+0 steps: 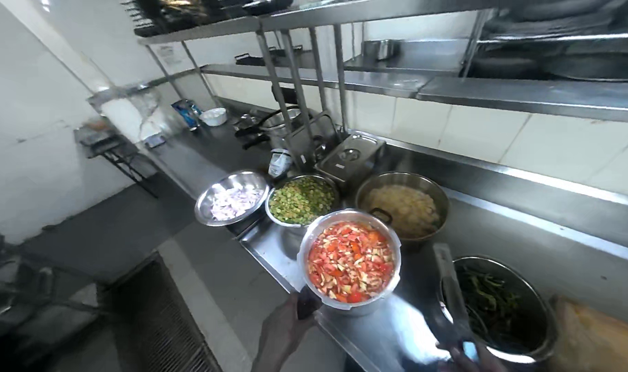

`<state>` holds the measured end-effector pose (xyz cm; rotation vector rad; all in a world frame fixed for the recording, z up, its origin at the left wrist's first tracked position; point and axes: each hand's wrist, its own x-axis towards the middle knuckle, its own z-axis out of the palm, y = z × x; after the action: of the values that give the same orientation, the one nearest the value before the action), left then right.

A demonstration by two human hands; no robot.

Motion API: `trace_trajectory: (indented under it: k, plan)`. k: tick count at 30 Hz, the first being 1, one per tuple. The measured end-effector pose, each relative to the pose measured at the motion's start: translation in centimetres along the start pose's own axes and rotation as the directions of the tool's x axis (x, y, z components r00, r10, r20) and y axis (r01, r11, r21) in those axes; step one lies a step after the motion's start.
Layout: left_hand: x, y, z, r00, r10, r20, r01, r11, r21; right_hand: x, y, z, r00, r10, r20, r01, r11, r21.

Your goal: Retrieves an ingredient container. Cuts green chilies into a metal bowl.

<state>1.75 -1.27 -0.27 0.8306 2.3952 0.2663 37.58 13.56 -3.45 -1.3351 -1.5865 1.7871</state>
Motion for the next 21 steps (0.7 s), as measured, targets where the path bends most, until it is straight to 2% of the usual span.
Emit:
trace_trajectory:
  k: [2,7,16,21]
  plan:
    - [-1.2,0.4,0.9,0.999,-0.046,-0.021,0.045,0.998,-0.050,3.0,-1.6,3.3,0.997,-0.010,0.073,0.002,0.994,0.110]
    - [-2.6,0.7,1.8,0.990,-0.133,-0.046,0.128,0.988,-0.089,7.1,-4.7,9.7,0.999,-0.044,-0.006,0.044,0.944,0.328]
    - [-1.1,-0.9,0.1,0.988,-0.080,-0.131,0.066,0.992,-0.104,8.5,-5.5,11.6,0.998,-0.046,0.043,0.027,0.932,0.360]
    - [0.3,-1.7,-0.9,0.985,-0.017,-0.171,-0.005,0.992,-0.125,9.9,-6.0,12.3,0.991,-0.037,0.132,-0.006,0.950,0.312]
